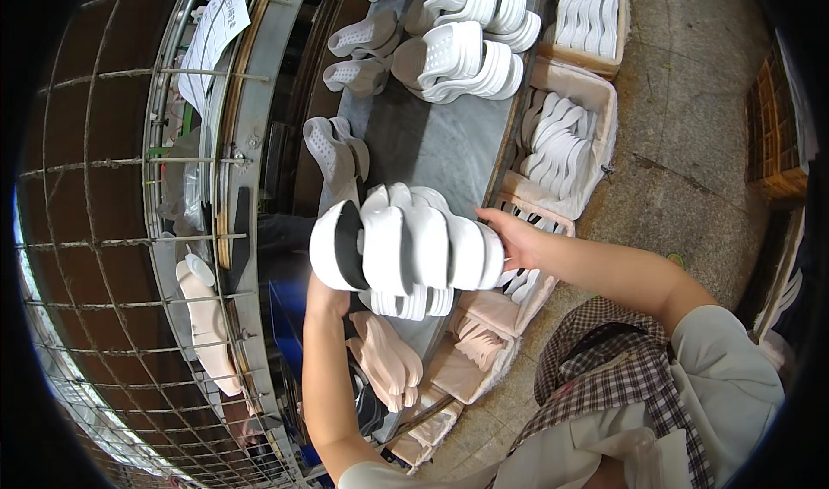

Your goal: The person writes on a clipboard, then picks up stacks of pink and white slippers from shelves, inspects them by turning them over, and places them into plastic-lined bins. The person continues to handle multiple slipper types and colors, moving them between shelves and bins.

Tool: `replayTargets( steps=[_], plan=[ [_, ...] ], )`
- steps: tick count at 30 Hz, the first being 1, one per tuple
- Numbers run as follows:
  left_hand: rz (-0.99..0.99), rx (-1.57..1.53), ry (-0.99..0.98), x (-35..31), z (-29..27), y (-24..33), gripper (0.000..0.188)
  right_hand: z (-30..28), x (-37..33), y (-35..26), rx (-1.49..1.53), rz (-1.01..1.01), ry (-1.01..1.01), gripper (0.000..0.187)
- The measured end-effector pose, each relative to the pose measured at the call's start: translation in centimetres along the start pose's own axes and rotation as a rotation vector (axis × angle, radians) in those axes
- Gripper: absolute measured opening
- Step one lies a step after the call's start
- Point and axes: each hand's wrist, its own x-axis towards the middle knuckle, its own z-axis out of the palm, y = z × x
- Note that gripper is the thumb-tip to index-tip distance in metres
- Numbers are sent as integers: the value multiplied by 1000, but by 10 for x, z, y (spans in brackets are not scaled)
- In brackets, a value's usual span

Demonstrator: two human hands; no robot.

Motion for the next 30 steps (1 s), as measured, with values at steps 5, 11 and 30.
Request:
replayTargets(
  steps=[5, 11, 30],
  plan=[
    [218, 240, -71, -55, 58, -17, 48, -41, -47, 1, 308, 24, -170, 40],
    [503, 572, -66, -124, 126, -46, 55, -118, -128, 15, 158, 69, -48, 38],
    [380, 298, -387, -180, 179, -112, 104, -244, -265, 18, -107, 316, -432, 63]
  ],
)
